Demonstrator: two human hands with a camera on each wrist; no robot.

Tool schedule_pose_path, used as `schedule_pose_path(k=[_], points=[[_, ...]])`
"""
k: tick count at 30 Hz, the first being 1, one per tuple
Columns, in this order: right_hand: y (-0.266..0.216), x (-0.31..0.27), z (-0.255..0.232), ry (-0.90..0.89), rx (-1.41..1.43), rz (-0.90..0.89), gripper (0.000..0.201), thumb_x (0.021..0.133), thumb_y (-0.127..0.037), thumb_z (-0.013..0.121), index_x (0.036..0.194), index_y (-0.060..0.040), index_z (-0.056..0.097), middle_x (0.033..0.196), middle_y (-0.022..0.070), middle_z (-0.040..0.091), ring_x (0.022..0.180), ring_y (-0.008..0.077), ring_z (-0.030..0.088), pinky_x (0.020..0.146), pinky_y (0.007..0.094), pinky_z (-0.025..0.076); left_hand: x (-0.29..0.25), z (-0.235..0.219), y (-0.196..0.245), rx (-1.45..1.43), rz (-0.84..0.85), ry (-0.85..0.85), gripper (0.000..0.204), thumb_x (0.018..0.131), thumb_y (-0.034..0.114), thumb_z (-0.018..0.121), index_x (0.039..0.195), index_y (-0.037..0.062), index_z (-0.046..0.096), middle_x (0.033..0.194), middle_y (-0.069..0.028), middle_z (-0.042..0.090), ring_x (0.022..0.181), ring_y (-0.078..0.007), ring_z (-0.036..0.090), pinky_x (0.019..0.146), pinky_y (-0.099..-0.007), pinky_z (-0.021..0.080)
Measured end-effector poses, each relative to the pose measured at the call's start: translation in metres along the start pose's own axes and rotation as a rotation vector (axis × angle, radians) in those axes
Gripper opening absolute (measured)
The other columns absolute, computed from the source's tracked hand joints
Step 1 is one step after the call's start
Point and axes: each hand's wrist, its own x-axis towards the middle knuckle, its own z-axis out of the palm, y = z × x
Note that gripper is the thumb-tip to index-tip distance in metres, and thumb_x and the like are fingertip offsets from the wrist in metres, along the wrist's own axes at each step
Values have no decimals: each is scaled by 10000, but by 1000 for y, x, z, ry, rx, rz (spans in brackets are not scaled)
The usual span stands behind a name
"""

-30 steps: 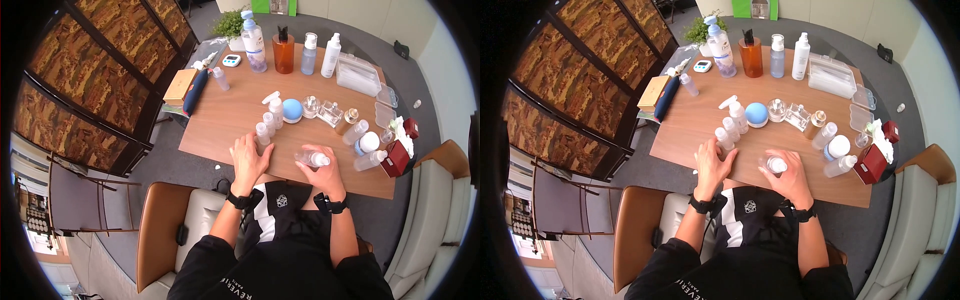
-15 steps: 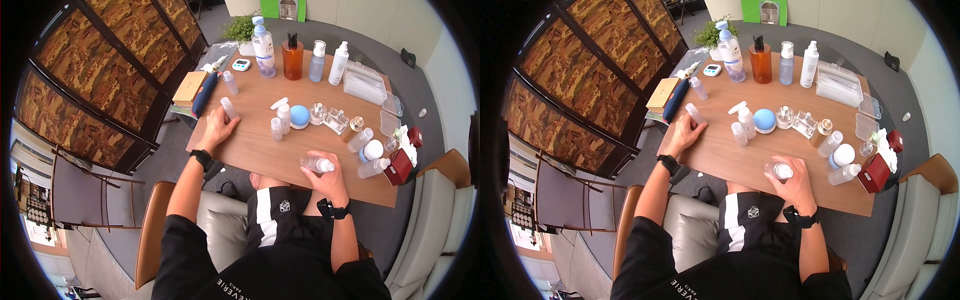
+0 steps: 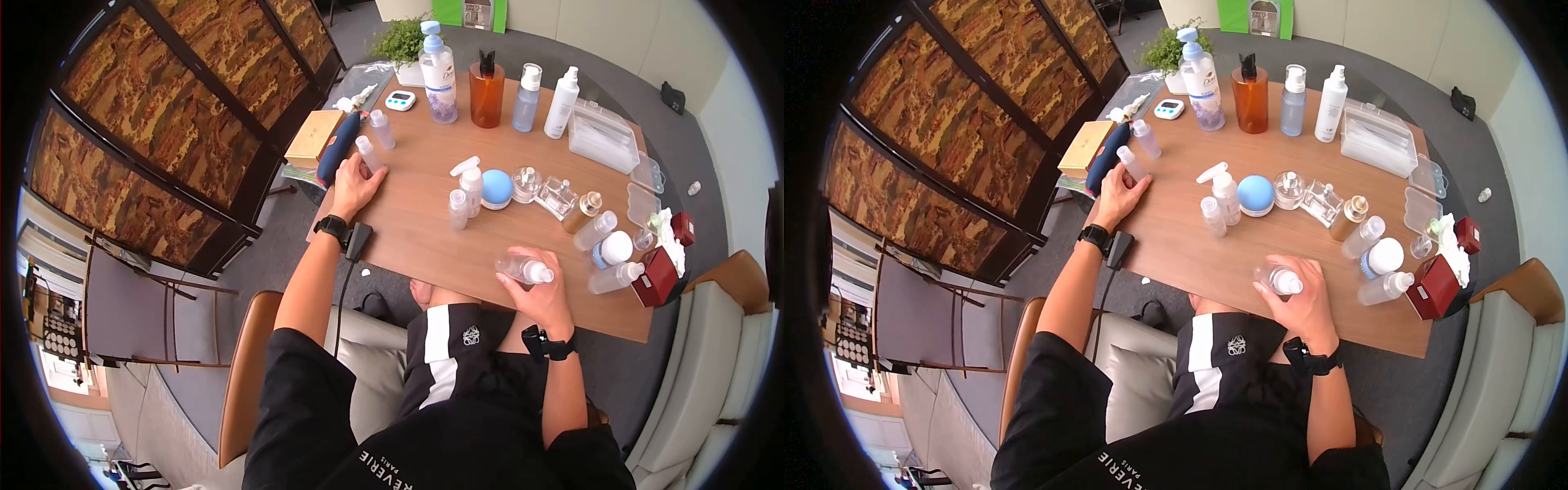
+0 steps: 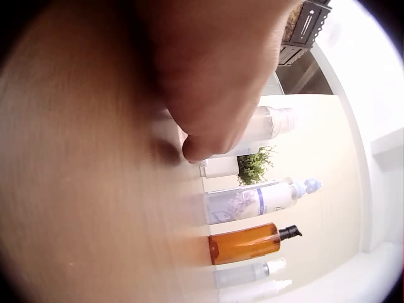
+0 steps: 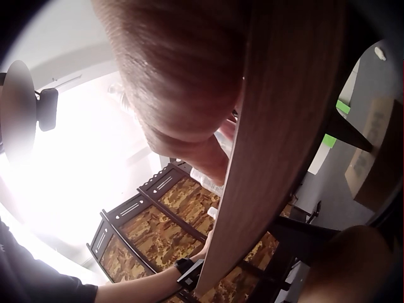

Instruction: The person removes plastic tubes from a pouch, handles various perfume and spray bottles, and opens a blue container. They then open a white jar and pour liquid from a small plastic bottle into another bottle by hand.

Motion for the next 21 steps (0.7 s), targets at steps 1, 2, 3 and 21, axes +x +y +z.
schedule_pose_path(k=[1,2,3,21], points=[[-1,0,0,-2,3,2,419,803,-173,881,1170,-70,708,1087,121,749,1030,379,669,953,451,505,0,-2,1,-6,-3,-14,476,804,318,897,744,39,516,665,-129,592,710,-337,581,644,-473,483],[-2,0,-1,-5,1,13,421,802,-174,883,1171,-70,708,1091,122,749,1029,378,669,954,452,504,-1,-3,3,-5,-4,-15,476,804,318,897,744,39,516,665,-129,592,710,-337,581,644,-473,483],[-3,1,-2,-9,-1,22,424,801,-175,884,1171,-70,707,1094,123,749,1027,377,670,955,454,503,-2,-2,3,-15,-6,-10,476,796,322,901,742,40,521,668,-130,591,711,-338,581,645,-474,483],[-2,-1,-3,-6,14,6,432,804,-175,883,1181,-75,699,1090,121,745,1036,368,674,971,455,495,-26,-20,2,-54,-118,-132,710,746,452,968,1128,33,540,928,-162,674,917,-376,633,815,-502,511]])
